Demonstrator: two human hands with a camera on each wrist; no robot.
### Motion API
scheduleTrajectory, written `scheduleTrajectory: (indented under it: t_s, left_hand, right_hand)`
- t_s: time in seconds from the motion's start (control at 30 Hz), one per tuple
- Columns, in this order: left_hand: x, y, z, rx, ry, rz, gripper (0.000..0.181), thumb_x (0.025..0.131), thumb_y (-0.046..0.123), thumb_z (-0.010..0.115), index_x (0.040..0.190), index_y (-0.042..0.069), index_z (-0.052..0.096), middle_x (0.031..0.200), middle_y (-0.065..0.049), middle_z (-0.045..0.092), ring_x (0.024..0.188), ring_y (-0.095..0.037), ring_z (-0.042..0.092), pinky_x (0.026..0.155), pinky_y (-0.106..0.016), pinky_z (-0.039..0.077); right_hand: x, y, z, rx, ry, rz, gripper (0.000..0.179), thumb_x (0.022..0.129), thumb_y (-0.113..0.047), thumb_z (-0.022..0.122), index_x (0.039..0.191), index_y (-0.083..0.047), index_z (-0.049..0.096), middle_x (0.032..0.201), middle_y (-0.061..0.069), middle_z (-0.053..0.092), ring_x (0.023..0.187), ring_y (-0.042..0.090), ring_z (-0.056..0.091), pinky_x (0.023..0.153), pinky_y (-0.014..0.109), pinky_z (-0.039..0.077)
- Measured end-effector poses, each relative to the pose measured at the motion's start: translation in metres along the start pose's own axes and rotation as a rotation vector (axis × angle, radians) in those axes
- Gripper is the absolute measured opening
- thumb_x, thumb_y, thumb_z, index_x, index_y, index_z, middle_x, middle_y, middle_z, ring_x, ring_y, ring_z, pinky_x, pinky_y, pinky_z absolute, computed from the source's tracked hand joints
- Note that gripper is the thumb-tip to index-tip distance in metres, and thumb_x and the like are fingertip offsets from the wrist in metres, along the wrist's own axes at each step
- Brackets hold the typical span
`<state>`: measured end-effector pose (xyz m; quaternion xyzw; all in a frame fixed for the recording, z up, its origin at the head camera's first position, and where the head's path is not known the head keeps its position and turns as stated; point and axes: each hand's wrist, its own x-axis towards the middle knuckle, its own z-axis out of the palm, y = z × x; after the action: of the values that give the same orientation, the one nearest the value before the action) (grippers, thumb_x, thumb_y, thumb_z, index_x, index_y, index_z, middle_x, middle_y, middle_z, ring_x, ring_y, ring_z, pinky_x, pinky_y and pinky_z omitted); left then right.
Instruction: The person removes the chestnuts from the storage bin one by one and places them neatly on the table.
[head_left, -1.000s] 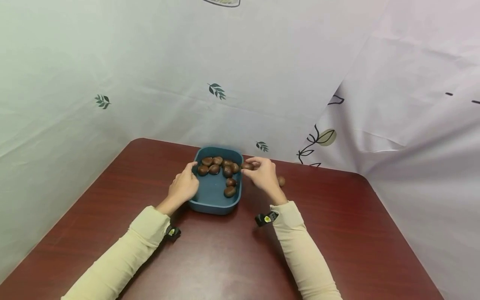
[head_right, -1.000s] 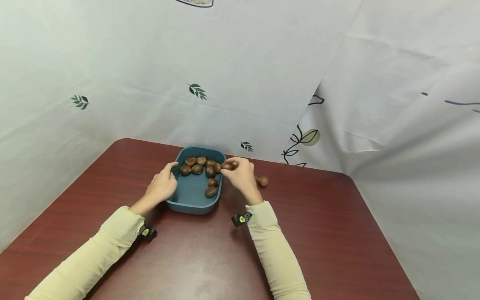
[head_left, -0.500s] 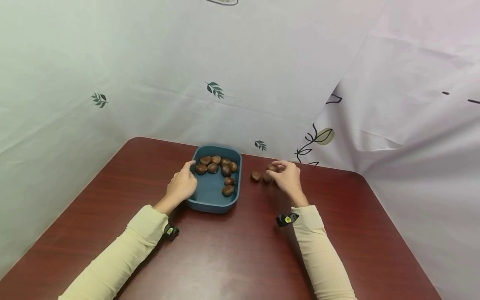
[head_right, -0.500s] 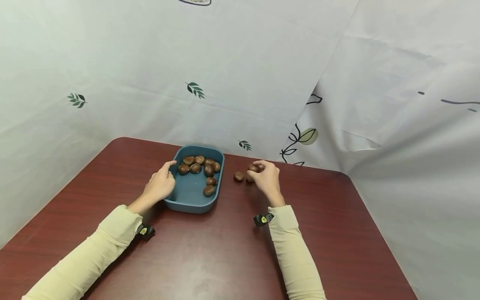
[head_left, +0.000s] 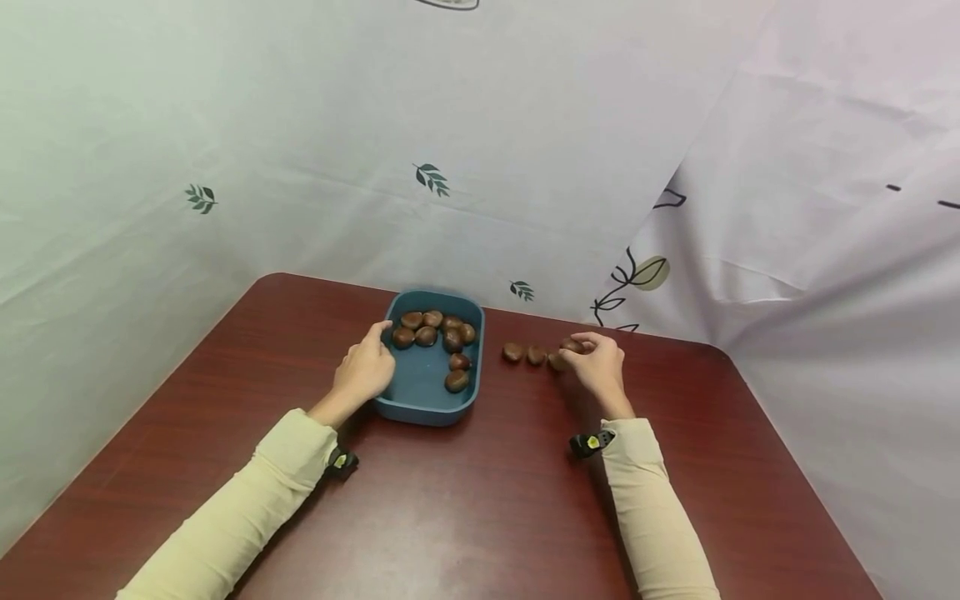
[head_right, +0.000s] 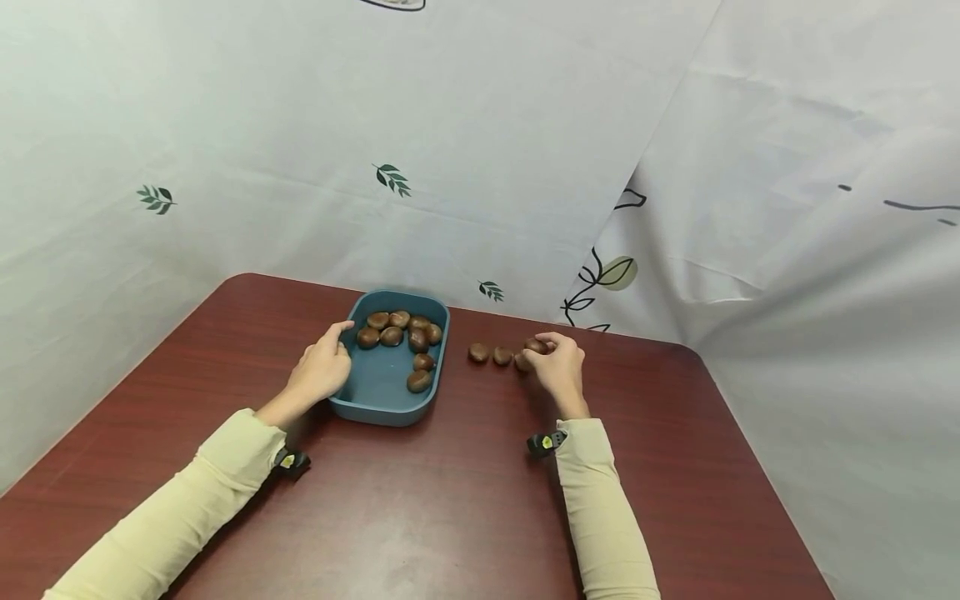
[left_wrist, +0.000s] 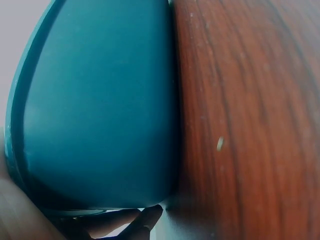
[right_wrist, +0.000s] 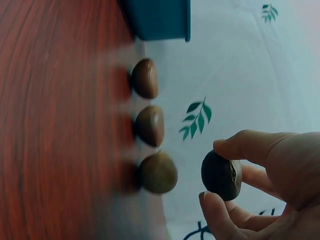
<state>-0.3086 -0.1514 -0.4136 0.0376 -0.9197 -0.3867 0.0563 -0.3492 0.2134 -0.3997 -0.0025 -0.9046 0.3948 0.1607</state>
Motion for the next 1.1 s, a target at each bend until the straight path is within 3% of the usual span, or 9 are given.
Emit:
scheduleTrajectory:
  t_s: [0.47,0.77,1.1]
  left_hand:
    - [0.0,0.0,0.0,-0.006,-0.004,0.003,0.051,0.102,0.016,0.032,0.153,0.017,0.037,0.069,-0.011,0.051,0.052,-0.025,0.041,0.048,-0.036,0.031]
    - [0.0,0.0,-0.001,-0.008,-0.008,-0.005,0.052,0.102,0.016,0.032,0.153,0.018,0.037,0.072,-0.011,0.052,0.055,-0.027,0.045,0.05,-0.037,0.033]
    - [-0.001,0.001,-0.002,-0.013,-0.005,-0.005,0.052,0.101,0.016,0.033,0.153,0.018,0.037,0.07,-0.011,0.051,0.054,-0.026,0.044,0.049,-0.037,0.033]
  right_hand:
    - [0.002,0.028,-0.003,-0.033,0.024,0.068,0.036,0.081,-0.013,0.079,0.113,0.001,0.072,0.108,0.025,0.07,0.113,0.043,0.056,0.097,0.05,0.043]
    - [0.001,0.036,-0.001,-0.071,-0.054,0.111,0.031,0.084,-0.012,0.077,0.11,0.002,0.072,0.113,0.027,0.068,0.121,0.044,0.046,0.106,0.054,0.03]
    - [0.002,0.037,-0.002,-0.099,-0.082,0.133,0.044,0.08,-0.017,0.08,0.118,0.0,0.067,0.11,0.02,0.071,0.121,0.044,0.05,0.102,0.052,0.038]
